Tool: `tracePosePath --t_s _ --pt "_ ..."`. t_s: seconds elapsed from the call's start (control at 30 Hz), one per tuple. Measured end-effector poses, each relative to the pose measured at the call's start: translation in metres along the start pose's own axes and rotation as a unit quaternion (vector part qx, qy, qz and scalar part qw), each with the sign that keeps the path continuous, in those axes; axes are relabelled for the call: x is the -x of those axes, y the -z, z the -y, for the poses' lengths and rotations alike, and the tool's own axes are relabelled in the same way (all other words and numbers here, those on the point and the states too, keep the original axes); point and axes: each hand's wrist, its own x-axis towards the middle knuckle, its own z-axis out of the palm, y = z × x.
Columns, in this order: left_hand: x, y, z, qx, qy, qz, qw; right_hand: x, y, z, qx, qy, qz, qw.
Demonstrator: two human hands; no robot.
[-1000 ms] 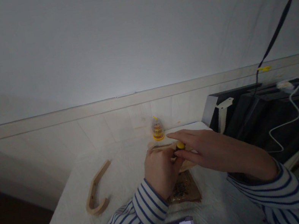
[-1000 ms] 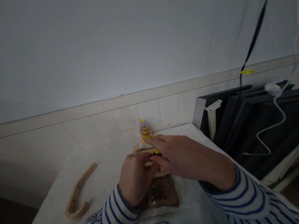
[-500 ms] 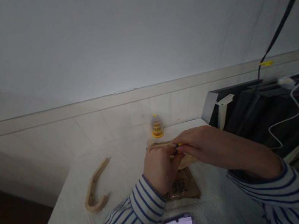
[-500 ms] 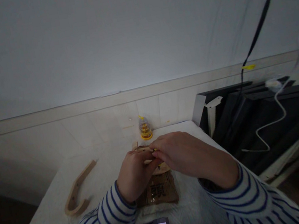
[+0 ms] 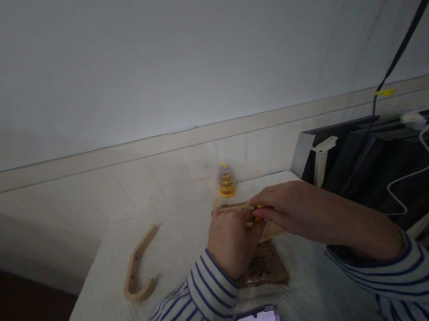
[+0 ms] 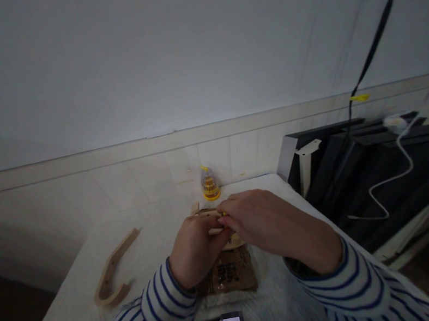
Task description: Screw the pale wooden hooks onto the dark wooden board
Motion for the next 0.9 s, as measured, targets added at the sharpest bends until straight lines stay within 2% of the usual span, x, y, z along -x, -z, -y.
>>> tracePosePath --t_s 0.13,0.3,0.47,0.63,0.9 --pt "0.0001 0.0002 -0.002 -0.008 0.001 -0.027 1.0 -0.0009 0.0013 0.0008 -0.011 -0.006 0.002 1.0" --pt "-0.0002 -0.0002 -0.0011 -0.012 -0.001 -0.032 0.999 -0.0019 -0.001 -0.0004 -0.01 -0.021 0.006 1.0" --pt "0.0 -0.0015 0.0012 -0.032 0.001 -0.044 0.999 -0.001 -0.0007 -0.003 -0.03 0.008 -0.012 0.999" --pt "-0.0003 0.0 0.0008 -0.015 -0.007 -0.036 0.999 -0.0006 0.0017 -0.0021 -0.036 0.029 0.009 0.999" --pt "0.0001 0.0003 0.004 0.034 -0.027 -0.012 0.999 -0.0011 -0.0016 -0.0017 -0.007 0.01 0.004 1.0"
